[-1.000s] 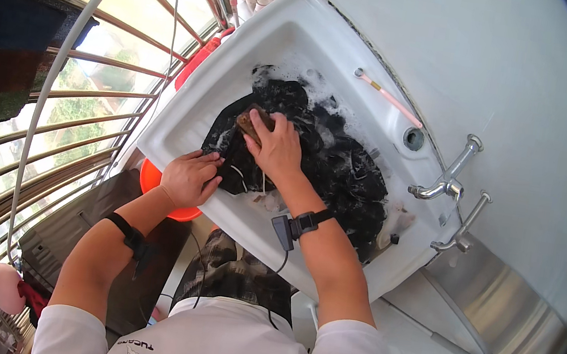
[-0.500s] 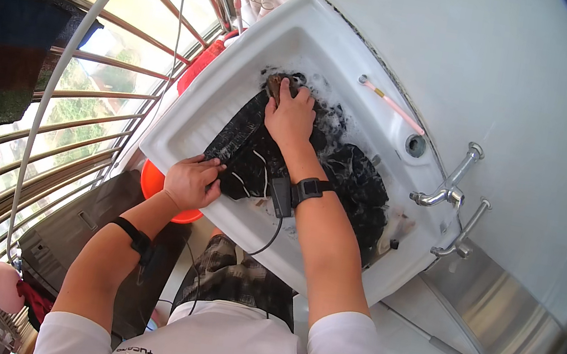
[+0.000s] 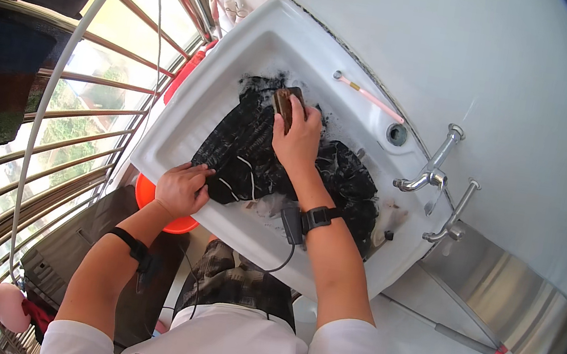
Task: Washing a piece of black clothing by hand in a sink using a brush and soapy water.
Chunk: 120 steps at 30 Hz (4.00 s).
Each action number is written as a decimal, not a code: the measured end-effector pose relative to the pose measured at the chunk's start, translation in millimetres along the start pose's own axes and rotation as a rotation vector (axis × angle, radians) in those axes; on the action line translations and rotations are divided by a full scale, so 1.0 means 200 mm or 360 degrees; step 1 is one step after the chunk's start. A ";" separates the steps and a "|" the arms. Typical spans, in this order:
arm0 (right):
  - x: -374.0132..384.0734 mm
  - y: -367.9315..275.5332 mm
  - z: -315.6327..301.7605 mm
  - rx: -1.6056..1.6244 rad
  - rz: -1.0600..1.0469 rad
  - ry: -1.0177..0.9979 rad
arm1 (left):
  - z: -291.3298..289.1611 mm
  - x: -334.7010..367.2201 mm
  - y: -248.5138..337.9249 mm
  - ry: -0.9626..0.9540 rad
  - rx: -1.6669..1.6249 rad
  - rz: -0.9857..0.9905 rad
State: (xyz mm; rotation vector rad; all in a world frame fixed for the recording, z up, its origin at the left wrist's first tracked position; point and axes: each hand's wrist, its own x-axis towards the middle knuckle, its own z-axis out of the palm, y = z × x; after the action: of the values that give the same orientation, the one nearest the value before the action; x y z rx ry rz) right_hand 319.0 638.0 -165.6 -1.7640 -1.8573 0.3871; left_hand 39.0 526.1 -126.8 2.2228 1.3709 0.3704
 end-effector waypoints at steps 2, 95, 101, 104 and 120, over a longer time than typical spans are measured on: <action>-0.17 0.12 -0.09 0.0005 0.0324 0.0184 | -0.02 0.04 0.03 0.0099 -0.0014 0.0052; -0.40 -0.64 -1.77 0.0005 0.0495 -0.0479 | -0.74 0.83 1.26 0.0060 -0.1145 -0.0161; -0.32 -0.78 -1.99 0.0156 0.0061 -0.0309 | -1.14 0.75 1.66 -0.0204 -0.1617 -0.0049; -0.35 -0.85 -2.08 -0.0168 0.0044 -0.0097 | -1.27 0.71 1.69 -0.0111 -0.2300 -0.0143; -0.35 -0.66 -1.88 0.0118 -0.0059 0.0154 | -1.09 0.65 1.68 -0.0112 -0.1856 0.0032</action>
State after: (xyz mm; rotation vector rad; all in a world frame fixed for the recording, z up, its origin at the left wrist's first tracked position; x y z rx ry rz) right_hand 422.4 496.4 199.9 -1.6672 -1.7827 0.3457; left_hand 248.0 576.4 234.1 1.2443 0.7407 0.8234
